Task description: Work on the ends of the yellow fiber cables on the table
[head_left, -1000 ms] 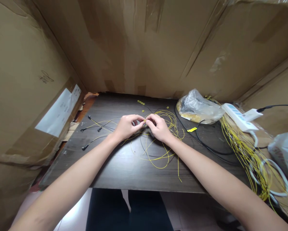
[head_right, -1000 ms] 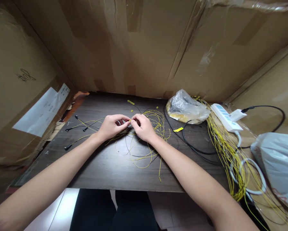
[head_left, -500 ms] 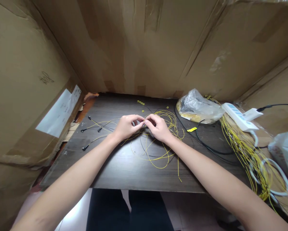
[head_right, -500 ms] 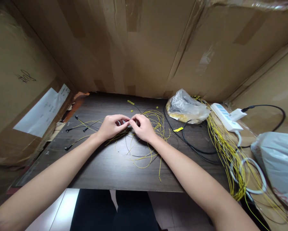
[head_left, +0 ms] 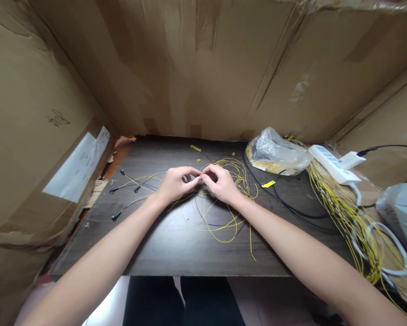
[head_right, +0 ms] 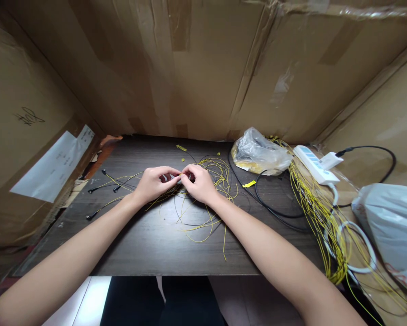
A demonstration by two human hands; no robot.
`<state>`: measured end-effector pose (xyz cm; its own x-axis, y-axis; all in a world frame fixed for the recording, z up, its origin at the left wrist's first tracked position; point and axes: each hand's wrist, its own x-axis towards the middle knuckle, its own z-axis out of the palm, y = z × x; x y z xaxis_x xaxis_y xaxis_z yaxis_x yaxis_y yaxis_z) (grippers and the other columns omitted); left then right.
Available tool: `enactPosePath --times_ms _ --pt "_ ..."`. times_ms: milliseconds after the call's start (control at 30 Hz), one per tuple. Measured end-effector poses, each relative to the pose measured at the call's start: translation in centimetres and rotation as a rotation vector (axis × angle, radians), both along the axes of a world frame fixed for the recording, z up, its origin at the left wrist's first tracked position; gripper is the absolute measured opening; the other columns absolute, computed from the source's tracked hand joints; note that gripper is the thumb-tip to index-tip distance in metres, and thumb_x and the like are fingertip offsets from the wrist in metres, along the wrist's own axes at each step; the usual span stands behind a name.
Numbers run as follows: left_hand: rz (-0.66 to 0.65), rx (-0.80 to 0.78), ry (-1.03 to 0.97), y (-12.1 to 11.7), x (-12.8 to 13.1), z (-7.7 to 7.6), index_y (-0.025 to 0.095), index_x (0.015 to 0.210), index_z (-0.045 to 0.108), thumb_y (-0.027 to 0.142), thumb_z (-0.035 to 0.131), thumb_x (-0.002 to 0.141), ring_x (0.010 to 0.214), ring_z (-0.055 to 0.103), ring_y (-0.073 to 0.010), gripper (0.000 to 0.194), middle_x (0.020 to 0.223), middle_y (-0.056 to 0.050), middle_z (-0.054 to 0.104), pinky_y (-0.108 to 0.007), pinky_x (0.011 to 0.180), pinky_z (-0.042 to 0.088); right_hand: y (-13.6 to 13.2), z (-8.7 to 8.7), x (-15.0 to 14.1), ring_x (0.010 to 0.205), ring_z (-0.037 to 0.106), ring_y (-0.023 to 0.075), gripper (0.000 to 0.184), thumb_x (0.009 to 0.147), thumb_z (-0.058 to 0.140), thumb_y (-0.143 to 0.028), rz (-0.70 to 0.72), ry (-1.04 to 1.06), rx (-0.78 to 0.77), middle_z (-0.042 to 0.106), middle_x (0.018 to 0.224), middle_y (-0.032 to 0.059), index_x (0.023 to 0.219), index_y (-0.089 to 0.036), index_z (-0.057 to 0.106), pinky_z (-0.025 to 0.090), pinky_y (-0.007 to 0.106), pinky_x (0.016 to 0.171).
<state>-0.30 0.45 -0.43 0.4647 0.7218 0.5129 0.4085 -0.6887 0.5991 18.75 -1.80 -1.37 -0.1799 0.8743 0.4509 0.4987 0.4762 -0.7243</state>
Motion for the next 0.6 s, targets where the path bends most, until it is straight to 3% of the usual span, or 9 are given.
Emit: enactPosePath --times_ms 600 --pt "-0.007 0.050 -0.010 0.01 0.04 -0.23 0.017 0.086 0.076 0.026 0.069 0.089 0.059 0.063 -0.0103 0.012 0.075 -0.001 0.075 -0.019 0.056 0.049 -0.09 0.28 0.14 0.069 0.052 0.0168 0.028 0.096 0.055 -0.030 0.024 -0.030 -0.013 0.059 0.066 0.0009 0.071 -0.020 0.062 0.040 0.029 0.067"
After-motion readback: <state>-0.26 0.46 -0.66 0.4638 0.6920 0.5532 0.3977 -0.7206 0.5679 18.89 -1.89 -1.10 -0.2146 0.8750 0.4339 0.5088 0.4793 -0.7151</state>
